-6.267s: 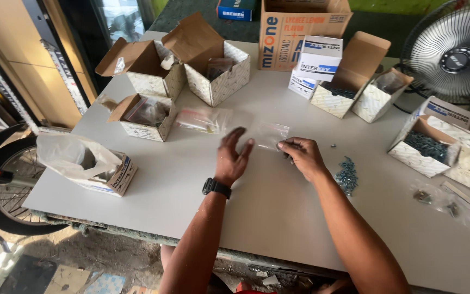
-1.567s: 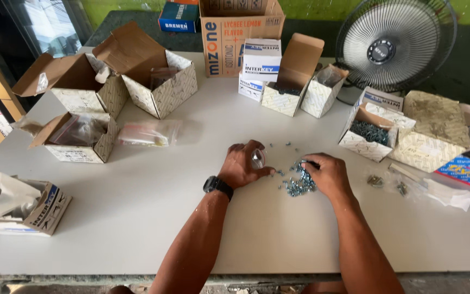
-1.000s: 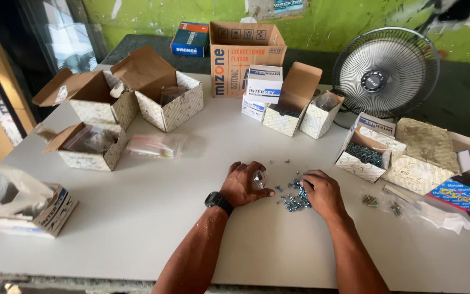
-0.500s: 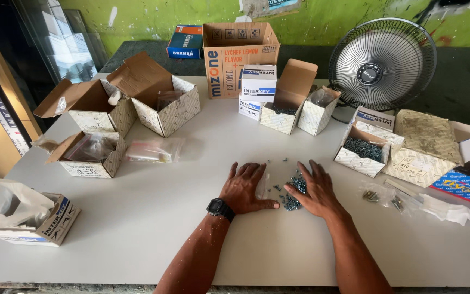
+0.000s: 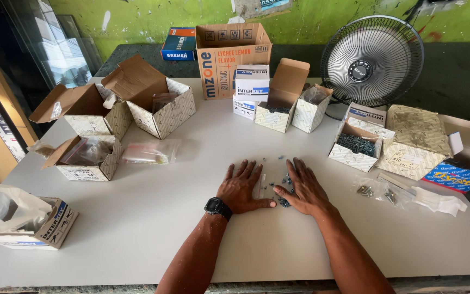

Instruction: The person picks up small metal screws from a pile on a white table and places them into a small clear plastic bag. The person then seals the bag and places it into a cardboard box.

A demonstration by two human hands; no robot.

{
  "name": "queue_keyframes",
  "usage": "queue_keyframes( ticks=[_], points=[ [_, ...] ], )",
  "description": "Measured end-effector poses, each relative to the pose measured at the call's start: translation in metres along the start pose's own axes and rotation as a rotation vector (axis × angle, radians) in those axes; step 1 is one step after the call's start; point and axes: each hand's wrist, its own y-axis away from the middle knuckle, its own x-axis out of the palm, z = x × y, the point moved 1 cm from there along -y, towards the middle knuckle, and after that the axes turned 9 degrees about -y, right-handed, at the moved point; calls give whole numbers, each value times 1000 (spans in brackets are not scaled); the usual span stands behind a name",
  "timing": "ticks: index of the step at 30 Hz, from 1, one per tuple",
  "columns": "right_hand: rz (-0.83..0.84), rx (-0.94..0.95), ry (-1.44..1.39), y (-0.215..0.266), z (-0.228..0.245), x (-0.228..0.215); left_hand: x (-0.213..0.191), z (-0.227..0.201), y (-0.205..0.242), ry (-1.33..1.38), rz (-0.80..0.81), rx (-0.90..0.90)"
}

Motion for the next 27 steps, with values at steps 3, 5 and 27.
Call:
queue_keyframes(
  ticks=[3,5,27],
  points=[
    [-13,-9,32,-5,-5,3,4,2,-2,-18,-2,3],
    [-9,2,12,-4,-5,2,4,3,-1,-10,-4,3],
    [-20,9,-37,-2,-4,1,9,6,-3,-21,-29,8]
  ],
)
